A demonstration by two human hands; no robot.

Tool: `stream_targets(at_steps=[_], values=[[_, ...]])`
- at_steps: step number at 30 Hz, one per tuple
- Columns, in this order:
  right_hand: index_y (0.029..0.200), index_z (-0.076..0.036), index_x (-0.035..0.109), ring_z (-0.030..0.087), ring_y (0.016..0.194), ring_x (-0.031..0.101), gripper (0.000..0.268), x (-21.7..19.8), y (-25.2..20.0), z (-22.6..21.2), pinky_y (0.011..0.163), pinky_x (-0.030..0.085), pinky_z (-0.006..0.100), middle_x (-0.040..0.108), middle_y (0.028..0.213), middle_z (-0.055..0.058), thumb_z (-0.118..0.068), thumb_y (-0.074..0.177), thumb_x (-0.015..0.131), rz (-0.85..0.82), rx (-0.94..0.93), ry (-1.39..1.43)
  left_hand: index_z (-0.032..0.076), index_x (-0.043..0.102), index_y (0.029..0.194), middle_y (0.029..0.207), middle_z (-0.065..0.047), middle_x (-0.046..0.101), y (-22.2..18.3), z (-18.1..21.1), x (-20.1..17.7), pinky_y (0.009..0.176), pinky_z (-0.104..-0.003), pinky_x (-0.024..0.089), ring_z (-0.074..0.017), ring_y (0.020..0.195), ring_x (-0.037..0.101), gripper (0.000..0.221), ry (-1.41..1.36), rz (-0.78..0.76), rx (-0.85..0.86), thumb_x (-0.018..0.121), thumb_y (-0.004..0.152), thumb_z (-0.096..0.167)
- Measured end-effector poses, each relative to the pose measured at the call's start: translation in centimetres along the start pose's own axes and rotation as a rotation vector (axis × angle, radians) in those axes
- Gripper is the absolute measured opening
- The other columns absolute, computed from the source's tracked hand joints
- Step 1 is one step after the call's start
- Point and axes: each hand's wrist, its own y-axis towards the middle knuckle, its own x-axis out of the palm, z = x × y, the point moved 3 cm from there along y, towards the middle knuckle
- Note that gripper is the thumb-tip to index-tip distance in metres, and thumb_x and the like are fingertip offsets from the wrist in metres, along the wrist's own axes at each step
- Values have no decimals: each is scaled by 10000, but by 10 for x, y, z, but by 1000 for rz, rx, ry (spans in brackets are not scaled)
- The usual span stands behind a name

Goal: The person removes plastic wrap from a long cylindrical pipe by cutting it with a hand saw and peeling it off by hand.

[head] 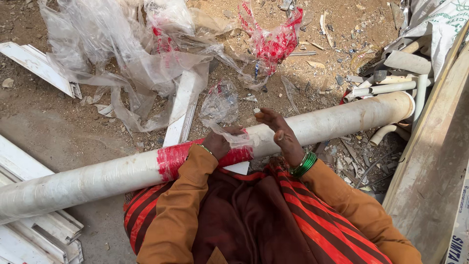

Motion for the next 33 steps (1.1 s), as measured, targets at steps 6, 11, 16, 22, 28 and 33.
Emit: stream_targets(at_steps=[6, 11, 16, 22, 28, 33], values=[[1236, -145, 708, 245, 1263, 577, 405, -7, -7, 61, 1136, 274, 549, 696, 1260, 41, -307, 868, 655, 191, 12, -1340, -14, 640, 1128, 912, -125, 698, 16, -16, 24, 689, -325, 536, -204, 783, 668, 300, 70, -23, 44, 713, 921, 190], [972, -125, 764, 209, 1181, 645, 185, 0, -2, 68, 1111, 360, 477, 752, 1193, 8, -212, 907, 615, 220, -123, -1317, 12, 668, 960, 759, -113, 697, 12, -9, 25, 591, -361, 525, -217, 640, 661, 212, -27, 31, -189, 718, 925, 215], [996, -114, 777, 239, 1074, 682, 209, 6, 1, 53, 1049, 411, 462, 757, 1045, 56, -225, 928, 614, 250, -153, -1272, 5, 648, 985, 785, -121, 686, 6, -8, 37, 622, -379, 510, -230, 678, 650, 174, 40, 166, -183, 676, 972, 176], [968, -136, 782, 247, 943, 706, 216, 9, 7, 39, 994, 445, 427, 772, 963, 65, -243, 934, 597, 287, -136, -1232, 7, 633, 1027, 832, -112, 681, -5, -12, 45, 669, -366, 515, -221, 731, 650, 168, -370, 283, -340, 682, 954, 149], [959, -142, 793, 255, 912, 702, 240, 12, 7, 35, 984, 451, 403, 778, 974, 72, -249, 952, 578, 274, -97, -1207, 8, 618, 1068, 878, -104, 676, -38, 4, 48, 717, -353, 520, -212, 784, 649, 188, -917, 312, -421, 688, 936, 123], [963, -140, 794, 262, 928, 699, 266, 13, 9, 37, 1006, 451, 403, 773, 970, 82, -273, 952, 564, 276, -62, -1241, 9, 605, 1102, 917, -96, 672, -87, 17, 50, 756, -342, 524, -205, 828, 649, 221, -1125, 311, -470, 694, 921, 101]])
